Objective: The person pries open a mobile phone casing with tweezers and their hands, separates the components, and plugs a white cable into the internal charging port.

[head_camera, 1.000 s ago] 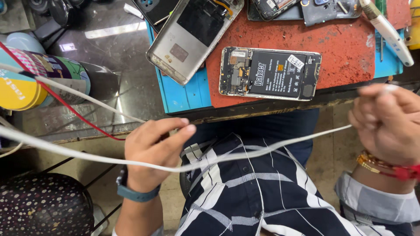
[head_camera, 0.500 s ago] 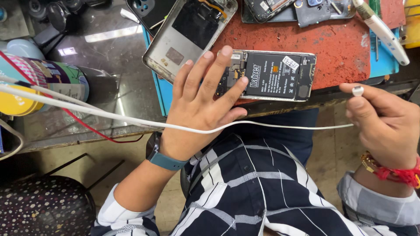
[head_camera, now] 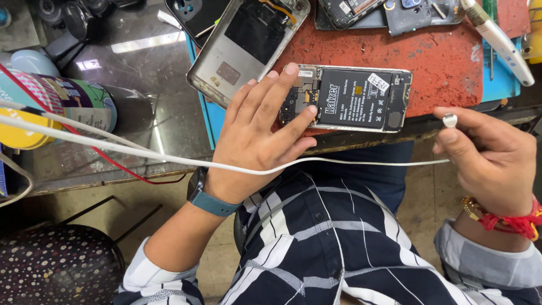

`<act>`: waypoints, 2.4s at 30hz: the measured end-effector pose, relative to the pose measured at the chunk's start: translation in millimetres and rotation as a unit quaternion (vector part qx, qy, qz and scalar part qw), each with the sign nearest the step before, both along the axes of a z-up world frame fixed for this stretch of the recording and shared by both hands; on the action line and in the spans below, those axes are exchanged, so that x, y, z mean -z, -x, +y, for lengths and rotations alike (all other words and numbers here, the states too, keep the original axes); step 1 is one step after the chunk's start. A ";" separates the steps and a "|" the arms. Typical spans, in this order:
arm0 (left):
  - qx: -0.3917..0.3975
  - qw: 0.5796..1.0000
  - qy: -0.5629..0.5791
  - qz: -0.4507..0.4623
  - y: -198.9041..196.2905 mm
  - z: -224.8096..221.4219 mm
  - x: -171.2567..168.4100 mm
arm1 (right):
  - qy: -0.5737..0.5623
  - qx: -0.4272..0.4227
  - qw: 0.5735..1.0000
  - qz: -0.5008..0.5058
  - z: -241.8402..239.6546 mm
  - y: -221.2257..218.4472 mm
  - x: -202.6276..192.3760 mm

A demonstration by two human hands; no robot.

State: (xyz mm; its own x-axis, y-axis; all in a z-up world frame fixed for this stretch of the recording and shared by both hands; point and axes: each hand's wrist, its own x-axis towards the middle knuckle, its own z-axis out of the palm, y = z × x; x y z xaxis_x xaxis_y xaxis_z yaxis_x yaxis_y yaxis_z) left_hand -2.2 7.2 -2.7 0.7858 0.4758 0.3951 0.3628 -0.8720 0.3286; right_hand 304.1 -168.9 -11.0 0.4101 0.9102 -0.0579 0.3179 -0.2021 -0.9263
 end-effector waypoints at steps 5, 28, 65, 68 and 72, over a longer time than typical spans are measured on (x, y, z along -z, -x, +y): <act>-0.002 1.000 -0.006 -0.004 -3.4 -0.1 -3.2 | 0.006 -0.008 0.999 -0.031 -1.0 -0.1 0.3; 0.024 0.998 0.025 0.045 -2.4 15.6 -16.9 | -0.164 -0.202 0.900 -0.351 47.8 38.0 -35.9; 0.034 0.997 0.073 0.005 -6.9 17.3 -11.9 | -0.199 -0.383 0.706 -0.561 124.7 63.8 -56.9; 0.031 0.997 0.074 0.004 -7.4 16.4 -12.3 | -0.208 -0.410 0.689 -0.560 128.7 61.6 -57.8; 0.028 0.997 0.075 0.004 -7.7 15.7 -12.6 | -0.198 -0.426 0.701 -0.536 130.1 60.1 -57.2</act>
State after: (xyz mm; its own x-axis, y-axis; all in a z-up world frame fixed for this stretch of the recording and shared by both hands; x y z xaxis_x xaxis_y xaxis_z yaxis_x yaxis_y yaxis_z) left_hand 5.5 22.9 10.0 0.8156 0.4844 0.3164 0.3178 -0.8320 0.4547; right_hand 244.1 -38.9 46.2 -0.6776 0.7092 0.1949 0.7241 0.6896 0.0080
